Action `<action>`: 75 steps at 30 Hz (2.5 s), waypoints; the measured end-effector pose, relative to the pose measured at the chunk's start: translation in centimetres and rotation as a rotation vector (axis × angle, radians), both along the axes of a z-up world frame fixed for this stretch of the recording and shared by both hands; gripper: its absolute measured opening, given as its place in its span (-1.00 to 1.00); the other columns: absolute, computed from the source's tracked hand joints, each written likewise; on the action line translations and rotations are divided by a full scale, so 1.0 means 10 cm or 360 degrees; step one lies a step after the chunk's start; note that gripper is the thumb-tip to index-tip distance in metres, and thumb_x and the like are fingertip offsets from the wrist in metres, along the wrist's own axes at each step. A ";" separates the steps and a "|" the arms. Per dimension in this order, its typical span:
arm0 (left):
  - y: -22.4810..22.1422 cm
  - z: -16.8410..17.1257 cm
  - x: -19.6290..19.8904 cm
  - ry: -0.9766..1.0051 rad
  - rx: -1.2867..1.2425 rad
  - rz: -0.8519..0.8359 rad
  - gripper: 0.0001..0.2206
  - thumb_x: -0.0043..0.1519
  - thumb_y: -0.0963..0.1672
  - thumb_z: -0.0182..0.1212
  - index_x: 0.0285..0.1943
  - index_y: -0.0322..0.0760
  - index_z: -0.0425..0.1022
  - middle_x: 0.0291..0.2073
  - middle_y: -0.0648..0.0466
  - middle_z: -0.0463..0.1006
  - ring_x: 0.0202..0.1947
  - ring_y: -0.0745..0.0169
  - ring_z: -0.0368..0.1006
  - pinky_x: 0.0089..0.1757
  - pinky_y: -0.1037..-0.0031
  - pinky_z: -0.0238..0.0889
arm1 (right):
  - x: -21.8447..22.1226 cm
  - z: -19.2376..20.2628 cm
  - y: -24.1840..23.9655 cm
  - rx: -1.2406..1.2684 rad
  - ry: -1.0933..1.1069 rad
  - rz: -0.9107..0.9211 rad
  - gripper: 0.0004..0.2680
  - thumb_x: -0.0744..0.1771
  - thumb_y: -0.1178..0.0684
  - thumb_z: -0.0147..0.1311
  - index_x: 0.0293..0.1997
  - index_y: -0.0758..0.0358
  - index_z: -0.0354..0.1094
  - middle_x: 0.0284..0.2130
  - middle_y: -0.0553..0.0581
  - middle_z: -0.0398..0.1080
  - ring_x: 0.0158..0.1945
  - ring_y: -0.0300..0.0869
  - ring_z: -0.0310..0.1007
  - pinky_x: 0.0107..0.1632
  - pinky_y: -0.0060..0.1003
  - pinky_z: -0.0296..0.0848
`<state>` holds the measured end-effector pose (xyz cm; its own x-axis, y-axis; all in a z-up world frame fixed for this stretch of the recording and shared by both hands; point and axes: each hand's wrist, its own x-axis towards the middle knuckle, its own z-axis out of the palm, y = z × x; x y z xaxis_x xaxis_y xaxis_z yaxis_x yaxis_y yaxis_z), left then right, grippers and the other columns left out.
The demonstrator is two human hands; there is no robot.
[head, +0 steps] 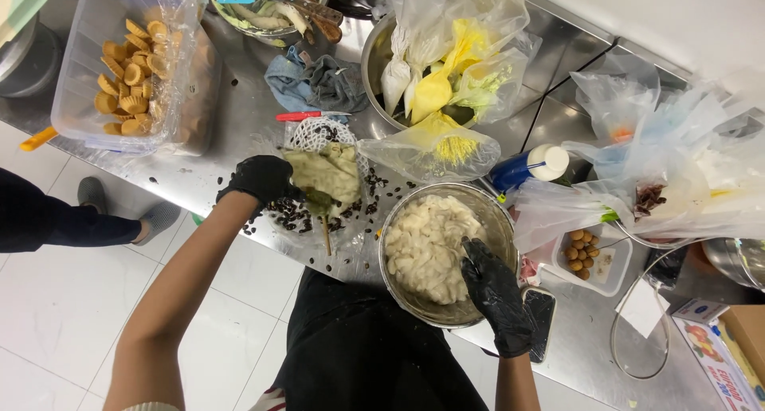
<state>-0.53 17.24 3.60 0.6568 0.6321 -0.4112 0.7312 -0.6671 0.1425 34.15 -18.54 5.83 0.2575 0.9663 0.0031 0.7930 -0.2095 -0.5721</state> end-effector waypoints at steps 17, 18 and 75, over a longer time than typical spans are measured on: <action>-1.61 0.36 0.95 -0.1473 -0.1404 0.0412 -0.68 0.24 -0.09 0.32 0.15 -0.25 0.61 0.02 0.09 0.68 0.02 0.34 0.56 0.10 0.45 0.40 | -0.23 -0.33 -0.07 0.0588 0.1452 -0.0259 -0.69 0.47 0.11 -0.18 0.39 0.46 0.20 0.31 0.26 0.33 0.37 -0.06 0.30 0.38 -0.23 0.23; -1.76 0.22 1.05 -0.1510 -0.1444 0.0495 -0.70 0.23 -0.11 0.33 0.13 -0.26 0.62 0.00 0.09 0.69 0.01 0.34 0.56 0.08 0.44 0.40 | -0.20 -0.52 -0.04 0.0571 0.1684 -0.0215 -0.65 0.47 0.07 -0.20 0.43 0.45 0.14 0.36 0.25 0.28 0.40 -0.07 0.27 0.39 -0.24 0.22; -1.82 -0.89 0.76 -0.1580 -0.1821 0.1207 -0.76 0.22 -0.22 0.31 0.06 -0.40 0.61 -0.35 0.08 0.67 -0.43 0.35 0.53 -0.36 0.45 0.49 | -0.15 -0.54 -0.11 -0.0027 0.0069 0.0828 -0.75 0.28 -0.09 0.18 0.04 -0.01 0.46 -0.04 0.06 0.52 0.26 0.03 0.36 0.38 0.07 0.18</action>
